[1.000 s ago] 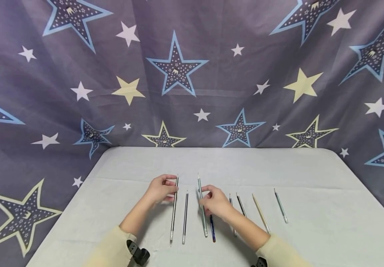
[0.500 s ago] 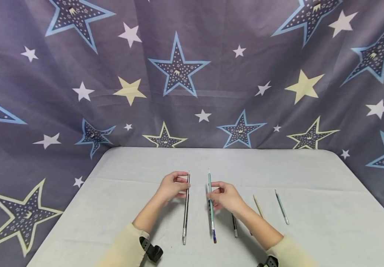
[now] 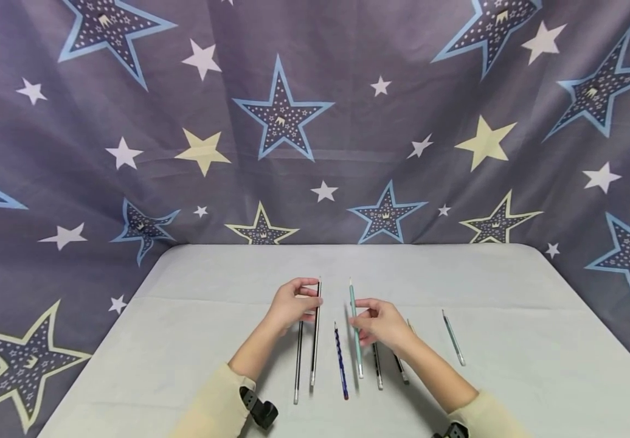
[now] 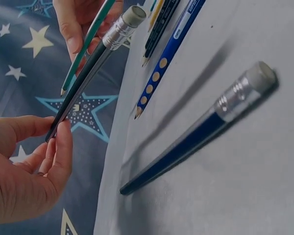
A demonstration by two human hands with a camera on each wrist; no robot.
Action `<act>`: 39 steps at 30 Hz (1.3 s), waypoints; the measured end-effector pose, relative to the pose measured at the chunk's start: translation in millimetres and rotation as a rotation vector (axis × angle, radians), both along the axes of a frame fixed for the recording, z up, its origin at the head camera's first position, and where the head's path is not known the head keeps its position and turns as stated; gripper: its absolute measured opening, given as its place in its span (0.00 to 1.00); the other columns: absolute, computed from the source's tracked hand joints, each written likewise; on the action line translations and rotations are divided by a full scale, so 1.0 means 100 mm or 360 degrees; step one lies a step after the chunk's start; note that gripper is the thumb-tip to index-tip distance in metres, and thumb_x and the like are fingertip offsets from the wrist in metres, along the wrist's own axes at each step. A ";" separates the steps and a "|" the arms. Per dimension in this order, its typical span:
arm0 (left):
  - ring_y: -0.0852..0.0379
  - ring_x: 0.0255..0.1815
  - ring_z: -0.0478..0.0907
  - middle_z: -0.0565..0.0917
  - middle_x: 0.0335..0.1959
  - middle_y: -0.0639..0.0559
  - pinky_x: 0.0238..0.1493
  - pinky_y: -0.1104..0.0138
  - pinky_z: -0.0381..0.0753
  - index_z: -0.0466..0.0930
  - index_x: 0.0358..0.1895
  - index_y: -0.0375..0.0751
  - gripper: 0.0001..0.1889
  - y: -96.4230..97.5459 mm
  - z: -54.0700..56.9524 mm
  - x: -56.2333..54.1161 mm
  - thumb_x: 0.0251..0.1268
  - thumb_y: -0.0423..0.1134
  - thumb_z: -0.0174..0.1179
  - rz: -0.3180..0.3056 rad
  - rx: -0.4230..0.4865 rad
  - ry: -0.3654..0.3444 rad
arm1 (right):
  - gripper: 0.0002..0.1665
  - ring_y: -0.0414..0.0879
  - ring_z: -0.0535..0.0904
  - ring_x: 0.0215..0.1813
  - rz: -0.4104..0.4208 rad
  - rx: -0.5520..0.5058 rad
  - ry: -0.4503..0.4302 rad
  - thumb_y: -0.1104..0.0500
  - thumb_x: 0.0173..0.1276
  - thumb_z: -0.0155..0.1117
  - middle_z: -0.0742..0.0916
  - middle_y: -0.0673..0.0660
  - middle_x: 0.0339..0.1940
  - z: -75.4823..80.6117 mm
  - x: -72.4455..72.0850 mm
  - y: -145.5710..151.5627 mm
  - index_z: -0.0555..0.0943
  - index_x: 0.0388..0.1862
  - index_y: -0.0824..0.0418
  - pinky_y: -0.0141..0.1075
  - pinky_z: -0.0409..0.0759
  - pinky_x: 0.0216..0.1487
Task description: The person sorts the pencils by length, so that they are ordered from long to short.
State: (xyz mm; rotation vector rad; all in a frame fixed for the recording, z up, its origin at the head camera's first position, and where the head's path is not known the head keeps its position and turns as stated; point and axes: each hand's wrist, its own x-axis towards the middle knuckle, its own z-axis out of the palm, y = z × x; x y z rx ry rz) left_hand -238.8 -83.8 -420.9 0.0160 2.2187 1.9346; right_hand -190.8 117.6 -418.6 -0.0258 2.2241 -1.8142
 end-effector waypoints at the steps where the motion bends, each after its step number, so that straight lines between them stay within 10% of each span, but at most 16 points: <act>1: 0.58 0.25 0.79 0.78 0.39 0.46 0.27 0.64 0.87 0.75 0.55 0.37 0.22 0.01 0.00 0.00 0.53 0.26 0.62 0.0003 0.0001 0.0002 | 0.30 0.41 0.76 0.24 0.0000 0.0004 0.0003 0.65 0.61 0.63 0.80 0.55 0.30 0.00 0.00 0.00 0.68 0.62 0.71 0.37 0.87 0.30; 39: 0.53 0.29 0.82 0.78 0.40 0.47 0.24 0.71 0.85 0.74 0.57 0.37 0.23 0.10 -0.01 -0.06 0.55 0.28 0.63 0.0024 0.0092 0.0027 | 0.30 0.40 0.76 0.22 -0.0029 -0.0101 0.0005 0.66 0.61 0.62 0.80 0.54 0.29 -0.01 -0.03 -0.07 0.68 0.62 0.73 0.32 0.84 0.26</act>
